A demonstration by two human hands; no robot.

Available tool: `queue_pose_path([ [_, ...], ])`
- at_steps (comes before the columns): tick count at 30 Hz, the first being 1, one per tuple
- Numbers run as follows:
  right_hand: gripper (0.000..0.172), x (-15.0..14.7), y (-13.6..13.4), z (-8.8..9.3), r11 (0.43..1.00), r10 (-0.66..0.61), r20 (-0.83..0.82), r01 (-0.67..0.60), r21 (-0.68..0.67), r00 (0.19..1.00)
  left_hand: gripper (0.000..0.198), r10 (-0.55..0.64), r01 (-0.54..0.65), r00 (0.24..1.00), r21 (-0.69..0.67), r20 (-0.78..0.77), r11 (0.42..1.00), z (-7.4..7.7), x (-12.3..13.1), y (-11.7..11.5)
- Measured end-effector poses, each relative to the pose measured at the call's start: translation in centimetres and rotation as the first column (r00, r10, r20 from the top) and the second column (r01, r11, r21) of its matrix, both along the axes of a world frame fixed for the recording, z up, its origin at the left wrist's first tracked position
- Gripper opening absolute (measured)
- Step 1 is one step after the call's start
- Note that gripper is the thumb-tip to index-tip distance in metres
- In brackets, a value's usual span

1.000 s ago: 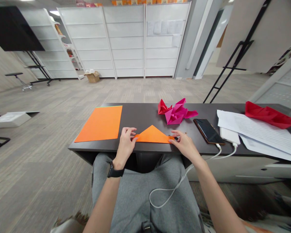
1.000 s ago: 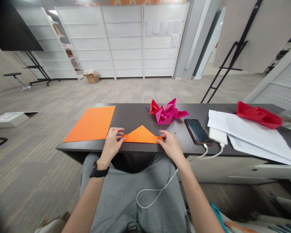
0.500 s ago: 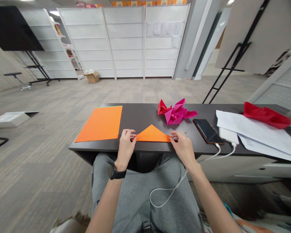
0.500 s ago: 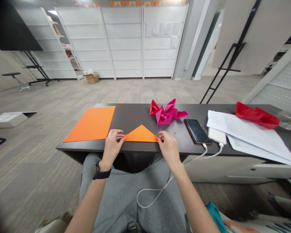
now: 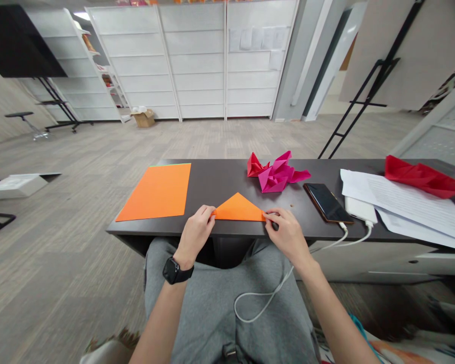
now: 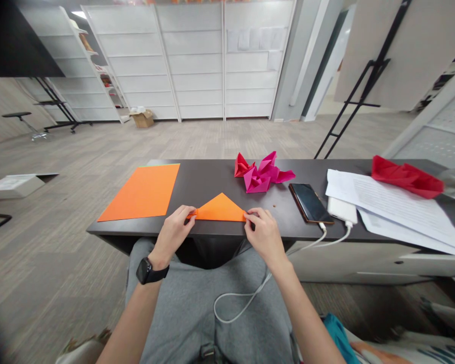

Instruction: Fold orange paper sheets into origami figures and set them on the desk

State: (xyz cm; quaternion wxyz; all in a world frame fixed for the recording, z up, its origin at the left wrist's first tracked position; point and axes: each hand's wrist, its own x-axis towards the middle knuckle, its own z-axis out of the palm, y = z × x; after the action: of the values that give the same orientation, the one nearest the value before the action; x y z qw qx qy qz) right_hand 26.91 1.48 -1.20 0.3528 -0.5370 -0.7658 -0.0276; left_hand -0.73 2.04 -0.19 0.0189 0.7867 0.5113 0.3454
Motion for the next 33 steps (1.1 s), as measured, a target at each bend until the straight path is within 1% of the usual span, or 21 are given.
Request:
queue_pose_path([
  [3,0.024,0.1,-0.2,0.3,0.999,-0.005,0.102,0.009,-0.035,0.995,0.020,0.006,-0.007,0.997,0.011,0.079,1.000,-0.1,-0.3,-0.3],
  [7,0.022,-0.1,-0.8,0.9,0.996,-0.018,0.223,0.037,-0.081,0.975,0.028,0.052,-0.052,0.978,-0.002,0.203,0.999,-0.3,-0.4,-0.5],
  [9,0.022,-0.3,-1.1,1.2,0.995,-0.027,0.284,0.054,-0.089,0.958,0.028,0.062,-0.059,0.973,-0.021,0.221,0.998,-0.3,-0.4,-0.5],
  [11,0.023,-0.5,-1.4,1.5,0.993,-0.044,0.345,0.078,-0.086,0.938,0.024,0.056,-0.050,0.986,-0.042,0.156,0.998,-0.2,-0.4,-0.6],
  [15,0.025,-1.0,-1.9,2.0,0.993,-0.063,0.437,0.101,-0.066,0.897,0.022,0.038,-0.040,0.998,-0.044,-0.051,0.998,0.1,-0.2,-0.9],
  [19,0.031,-1.5,-2.2,2.4,0.993,-0.083,0.469,0.115,-0.040,0.879,0.021,0.065,-0.062,0.971,0.019,-0.230,0.998,0.4,0.1,-1.4],
  [22,0.029,-1.6,-2.3,2.2,0.993,-0.092,0.491,0.118,-0.022,0.866,0.022,0.053,-0.052,0.940,0.010,-0.337,0.999,0.8,0.0,-1.7],
  [24,0.027,-1.7,-2.3,2.0,0.995,-0.086,0.499,0.102,-0.005,0.862,0.026,0.042,-0.049,0.938,-0.012,-0.345,0.999,0.9,-0.1,-1.9],
  [27,0.028,-1.6,-2.3,1.5,0.997,-0.064,0.493,0.071,0.006,0.867,0.029,0.062,-0.076,0.957,-0.039,-0.285,0.996,0.7,-0.4,-1.8],
  [30,0.030,-1.5,-2.2,1.2,0.997,-0.057,0.490,0.071,-0.010,0.870,0.021,0.069,-0.080,0.967,-0.035,-0.246,0.996,0.3,-0.5,-1.7],
  [33,0.034,-1.5,-2.3,1.2,0.998,-0.043,0.469,0.063,-0.025,0.882,0.017,0.080,-0.083,0.969,-0.002,-0.234,0.997,0.0,-0.4,-1.8],
])
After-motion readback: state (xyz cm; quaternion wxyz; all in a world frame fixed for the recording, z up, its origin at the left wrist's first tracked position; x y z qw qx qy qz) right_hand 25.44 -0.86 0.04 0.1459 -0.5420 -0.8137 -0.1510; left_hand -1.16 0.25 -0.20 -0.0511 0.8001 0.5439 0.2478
